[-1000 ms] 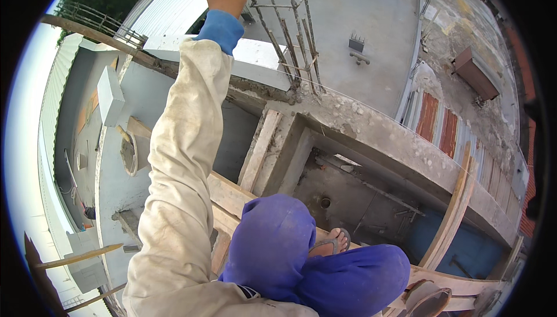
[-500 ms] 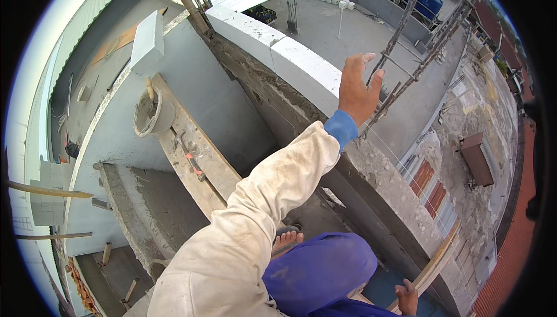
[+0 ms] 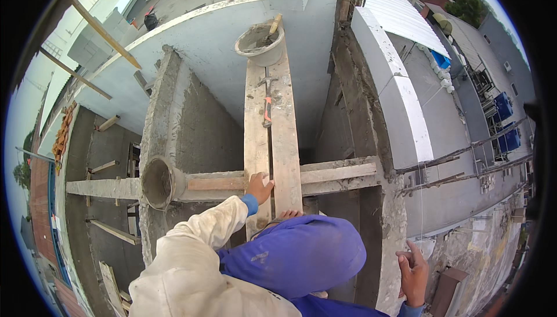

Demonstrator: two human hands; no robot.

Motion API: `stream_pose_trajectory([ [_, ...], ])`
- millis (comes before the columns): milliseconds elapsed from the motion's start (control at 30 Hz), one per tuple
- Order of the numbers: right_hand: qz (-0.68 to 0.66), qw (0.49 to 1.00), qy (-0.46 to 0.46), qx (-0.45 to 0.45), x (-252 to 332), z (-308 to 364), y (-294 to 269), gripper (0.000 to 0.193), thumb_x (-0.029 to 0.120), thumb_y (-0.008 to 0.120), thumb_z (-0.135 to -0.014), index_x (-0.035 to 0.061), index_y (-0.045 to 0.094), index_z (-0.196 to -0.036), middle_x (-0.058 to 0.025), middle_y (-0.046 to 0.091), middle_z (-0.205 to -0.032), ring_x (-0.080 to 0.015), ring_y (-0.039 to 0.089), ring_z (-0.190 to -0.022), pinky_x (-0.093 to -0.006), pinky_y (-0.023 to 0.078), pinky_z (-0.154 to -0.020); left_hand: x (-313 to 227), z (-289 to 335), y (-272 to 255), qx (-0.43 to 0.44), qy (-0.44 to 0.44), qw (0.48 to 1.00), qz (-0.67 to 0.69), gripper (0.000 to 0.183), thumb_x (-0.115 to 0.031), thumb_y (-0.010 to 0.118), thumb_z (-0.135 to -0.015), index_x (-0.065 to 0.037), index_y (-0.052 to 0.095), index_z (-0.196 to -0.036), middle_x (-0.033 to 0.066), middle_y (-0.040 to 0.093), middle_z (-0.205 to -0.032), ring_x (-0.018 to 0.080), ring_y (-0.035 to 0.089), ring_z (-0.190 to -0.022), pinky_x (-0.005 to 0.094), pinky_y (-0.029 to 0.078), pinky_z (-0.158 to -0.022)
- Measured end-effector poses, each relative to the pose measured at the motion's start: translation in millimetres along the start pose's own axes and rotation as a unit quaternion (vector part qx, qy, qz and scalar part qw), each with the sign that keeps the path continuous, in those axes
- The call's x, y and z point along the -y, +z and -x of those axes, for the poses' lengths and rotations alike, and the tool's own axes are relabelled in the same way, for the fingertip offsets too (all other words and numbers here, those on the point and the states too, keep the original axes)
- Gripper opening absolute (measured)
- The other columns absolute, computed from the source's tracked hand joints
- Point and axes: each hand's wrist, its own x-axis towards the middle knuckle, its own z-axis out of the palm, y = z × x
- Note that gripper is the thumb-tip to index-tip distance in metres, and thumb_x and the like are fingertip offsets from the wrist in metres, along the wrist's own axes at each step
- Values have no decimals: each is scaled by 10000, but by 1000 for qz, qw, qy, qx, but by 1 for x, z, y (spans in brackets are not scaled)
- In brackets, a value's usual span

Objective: The person scoops cement from a bucket with a trowel and applies it to a white block. They place the block onto a concrete ledge, then use a hammer to tap it into position. The person repeats this process with additional blocks, adjusting their position on the scaffolding as needed.

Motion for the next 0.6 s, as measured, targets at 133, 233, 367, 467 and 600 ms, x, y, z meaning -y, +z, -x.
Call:
stream_pose_trajectory([
  [133,227,932,-43,281,-57,-30,32,580,237,712,-978,-24,529,-1463,-169,780,-1002,-247,757,-936,-317,561,-817,73,63,-63,10,-131,988,-76,616,-420,719,-934,28,577,-1333,320,612,-1270,464,549,-1259,495,446,-1080],
  [233,235,890,149,361,-100,-41,28,573,266,682,-1008,-31,516,-1469,-142,787,-986,-220,757,-898,-321,564,-769,107,85,-97,-5,-222,970,-101,678,-473,716,-918,27,569,-1352,334,603,-1321,472,561,-1273,499,456,-1086],
  [367,101,950,173,240,-125,-66,13,617,287,657,-1026,-33,451,-1512,-160,771,-1027,-218,759,-924,-308,575,-720,137,78,-114,-16,-329,942,-67,708,-488,725,-905,20,566,-1371,318,598,-1375,469,571,-1297,476,455,-1121],
  [467,-38,969,183,163,-128,-84,9,620,323,651,-1034,2,451,-1525,-145,762,-1050,-207,752,-913,-303,565,-709,145,38,-108,-45,-329,941,55,717,-512,743,-908,-9,559,-1385,255,625,-1377,407,624,-1244,474,487,-1073],
  [600,-20,972,199,125,-133,-91,5,654,368,659,-1029,26,434,-1540,-148,755,-1068,-214,749,-910,-303,556,-700,146,-9,-121,-41,-376,873,307,947,-646,746,-866,-174,346,-1583,181,391,-1612,370,509,-1356,544,446,-1092],
])
